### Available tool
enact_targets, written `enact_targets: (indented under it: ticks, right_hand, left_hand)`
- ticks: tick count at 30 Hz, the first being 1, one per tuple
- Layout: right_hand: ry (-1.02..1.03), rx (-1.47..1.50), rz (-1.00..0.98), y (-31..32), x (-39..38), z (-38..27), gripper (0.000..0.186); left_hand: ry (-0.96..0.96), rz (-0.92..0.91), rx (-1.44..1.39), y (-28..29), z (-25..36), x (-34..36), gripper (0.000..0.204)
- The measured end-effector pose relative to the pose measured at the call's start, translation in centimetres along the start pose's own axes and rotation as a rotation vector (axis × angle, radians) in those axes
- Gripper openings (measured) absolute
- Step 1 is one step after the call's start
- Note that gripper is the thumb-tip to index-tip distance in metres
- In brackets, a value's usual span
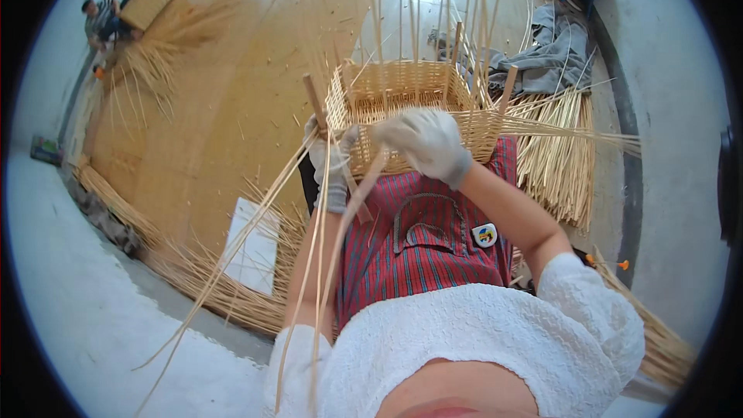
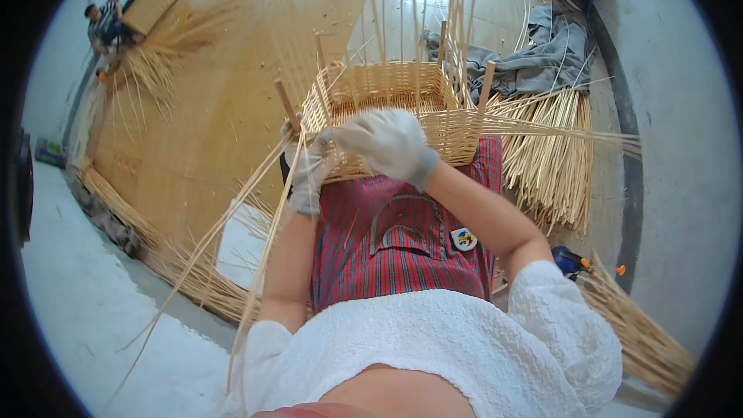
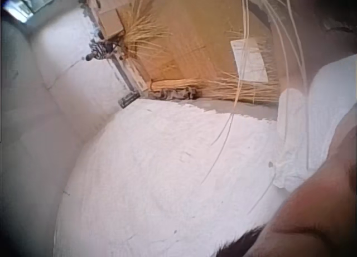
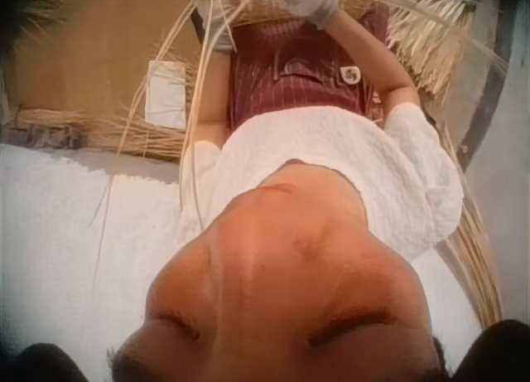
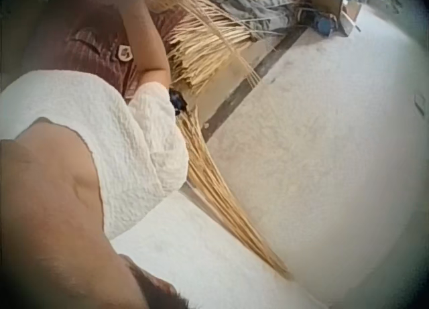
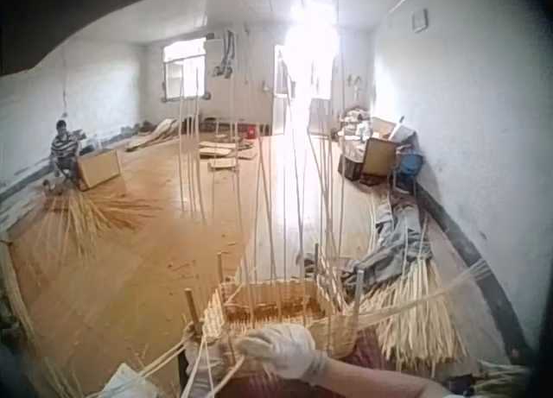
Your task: The person weaves a rectangular basket using thin wooden strips, interlacing them through a vertical frame. They occasionally measure the basket with a metal ruler to ensure dimensions are correct.
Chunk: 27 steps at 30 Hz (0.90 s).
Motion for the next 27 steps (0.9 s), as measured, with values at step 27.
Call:
enact_targets:
  ticks: [27]
  right_hand:
    - [-1.004, 1.034, 0.19, -0.5, -10.5, 13.7, 0.01]
  left_hand:
    - [0.36, -0.221, 0.675, -11.2, 2.4, -2.7, 0.027]
Point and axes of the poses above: each hand's wrist, its own x-axis towards the middle knuckle, its own y-axis out of the back of the hand, z = x × y, the point moved 3 cm from there along x, towards the middle knuckle, and after that the axes turned 10 degrees about -x, right-handed, at the moved point
